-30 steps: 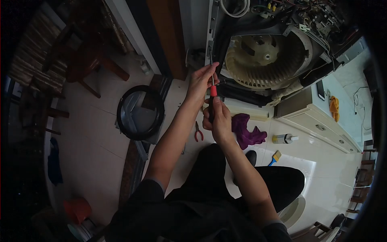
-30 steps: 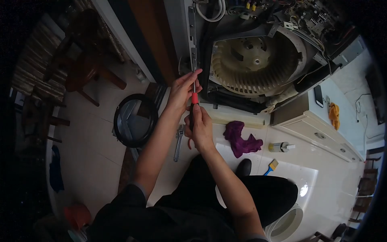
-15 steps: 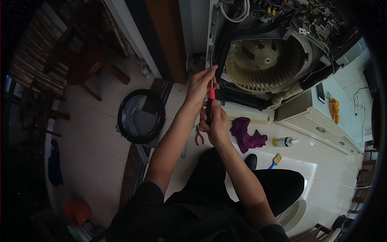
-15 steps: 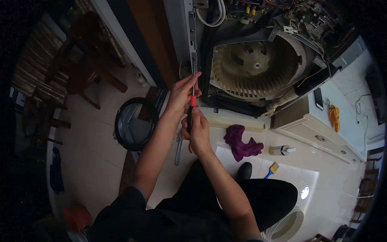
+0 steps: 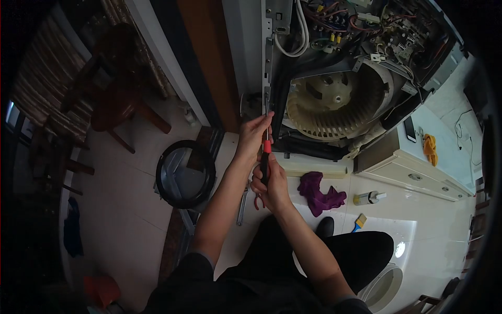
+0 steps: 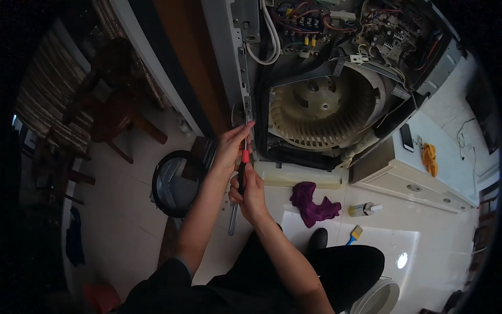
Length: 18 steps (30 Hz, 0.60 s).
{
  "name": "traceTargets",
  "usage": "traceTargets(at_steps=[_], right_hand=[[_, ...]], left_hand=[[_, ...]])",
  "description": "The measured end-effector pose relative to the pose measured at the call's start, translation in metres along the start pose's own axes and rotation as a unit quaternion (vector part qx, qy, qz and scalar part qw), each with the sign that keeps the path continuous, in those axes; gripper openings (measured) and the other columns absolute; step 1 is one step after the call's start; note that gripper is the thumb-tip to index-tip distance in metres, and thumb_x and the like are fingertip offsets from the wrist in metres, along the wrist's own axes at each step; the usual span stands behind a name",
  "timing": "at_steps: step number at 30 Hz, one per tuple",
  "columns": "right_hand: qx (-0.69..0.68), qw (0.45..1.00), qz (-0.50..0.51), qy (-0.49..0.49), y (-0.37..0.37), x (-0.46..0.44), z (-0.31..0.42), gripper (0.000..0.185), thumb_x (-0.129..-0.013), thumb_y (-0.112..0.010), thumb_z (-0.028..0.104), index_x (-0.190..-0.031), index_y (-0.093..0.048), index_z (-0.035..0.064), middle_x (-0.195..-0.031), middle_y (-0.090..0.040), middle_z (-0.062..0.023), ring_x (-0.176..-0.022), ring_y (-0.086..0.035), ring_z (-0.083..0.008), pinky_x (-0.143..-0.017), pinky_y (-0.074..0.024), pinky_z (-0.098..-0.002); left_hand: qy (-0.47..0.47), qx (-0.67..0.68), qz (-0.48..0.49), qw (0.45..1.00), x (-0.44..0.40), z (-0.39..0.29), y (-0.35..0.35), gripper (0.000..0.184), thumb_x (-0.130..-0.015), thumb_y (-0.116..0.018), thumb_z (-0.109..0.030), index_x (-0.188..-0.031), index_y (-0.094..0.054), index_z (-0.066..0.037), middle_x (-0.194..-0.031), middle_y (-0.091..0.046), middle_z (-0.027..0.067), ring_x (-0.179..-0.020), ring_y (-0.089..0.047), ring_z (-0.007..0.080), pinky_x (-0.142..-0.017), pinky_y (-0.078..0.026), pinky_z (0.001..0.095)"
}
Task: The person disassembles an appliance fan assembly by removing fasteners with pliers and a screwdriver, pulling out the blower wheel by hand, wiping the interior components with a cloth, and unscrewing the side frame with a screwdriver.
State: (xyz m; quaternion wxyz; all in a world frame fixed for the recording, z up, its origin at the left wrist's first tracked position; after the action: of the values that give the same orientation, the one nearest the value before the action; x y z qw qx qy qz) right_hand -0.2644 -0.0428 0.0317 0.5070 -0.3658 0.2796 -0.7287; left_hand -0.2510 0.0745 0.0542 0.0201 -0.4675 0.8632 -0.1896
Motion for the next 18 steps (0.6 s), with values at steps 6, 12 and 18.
traceTargets(at_steps=[6, 12, 18], right_hand=[[-0.158, 0.986, 0.047, -0.034, -0.019, 0.001, -0.007, 0.033, -0.1, -0.036, 0.04, -0.107, -0.047, 0.0093, -0.062, -0.039, 0.0022, -0.039, -0.028, -0.0063, -0.041, -0.0252, -0.0233], [-0.2, 0.977, 0.072, -0.033, -0.025, 0.0, -0.01, 0.032, -0.099, -0.037, 0.041, -0.104, -0.049, 0.0114, -0.061, -0.038, 0.0039, -0.038, -0.025, -0.0049, -0.04, -0.0229, -0.0217], [-0.174, 0.982, 0.06, -0.033, -0.023, 0.004, -0.01, 0.033, -0.1, -0.036, 0.042, -0.105, -0.048, 0.0117, -0.061, -0.038, 0.0038, -0.038, -0.025, -0.0049, -0.04, -0.0228, -0.0218]], left_hand=[[-0.009, -0.077, -0.016, 0.997, 0.001, -0.017, 0.005, 0.028, -0.089, -0.065, -0.028, -0.104, -0.068, -0.005, -0.067, -0.053, -0.0024, -0.053, -0.049, 0.0061, -0.048, -0.045, 0.0223], [-0.014, -0.112, -0.03, 0.993, 0.005, -0.021, 0.004, 0.027, -0.089, -0.065, -0.028, -0.102, -0.068, -0.005, -0.066, -0.052, -0.0029, -0.054, -0.049, 0.0056, -0.047, -0.043, 0.0217], [-0.011, -0.117, -0.047, 0.992, 0.012, -0.021, 0.002, 0.027, -0.089, -0.064, -0.031, -0.092, -0.068, -0.004, -0.065, -0.052, -0.003, -0.053, -0.048, 0.0055, -0.047, -0.042, 0.0215]])
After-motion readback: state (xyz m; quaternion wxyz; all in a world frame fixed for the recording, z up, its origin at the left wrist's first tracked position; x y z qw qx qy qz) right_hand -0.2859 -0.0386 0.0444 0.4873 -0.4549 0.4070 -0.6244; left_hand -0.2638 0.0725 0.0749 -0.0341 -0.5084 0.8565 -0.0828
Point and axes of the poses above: each hand's wrist, its own x-axis away from the middle knuckle, its own y-axis out of the back of the hand, z = x × y, the point moved 10 cm from there along -x, towards the middle knuckle
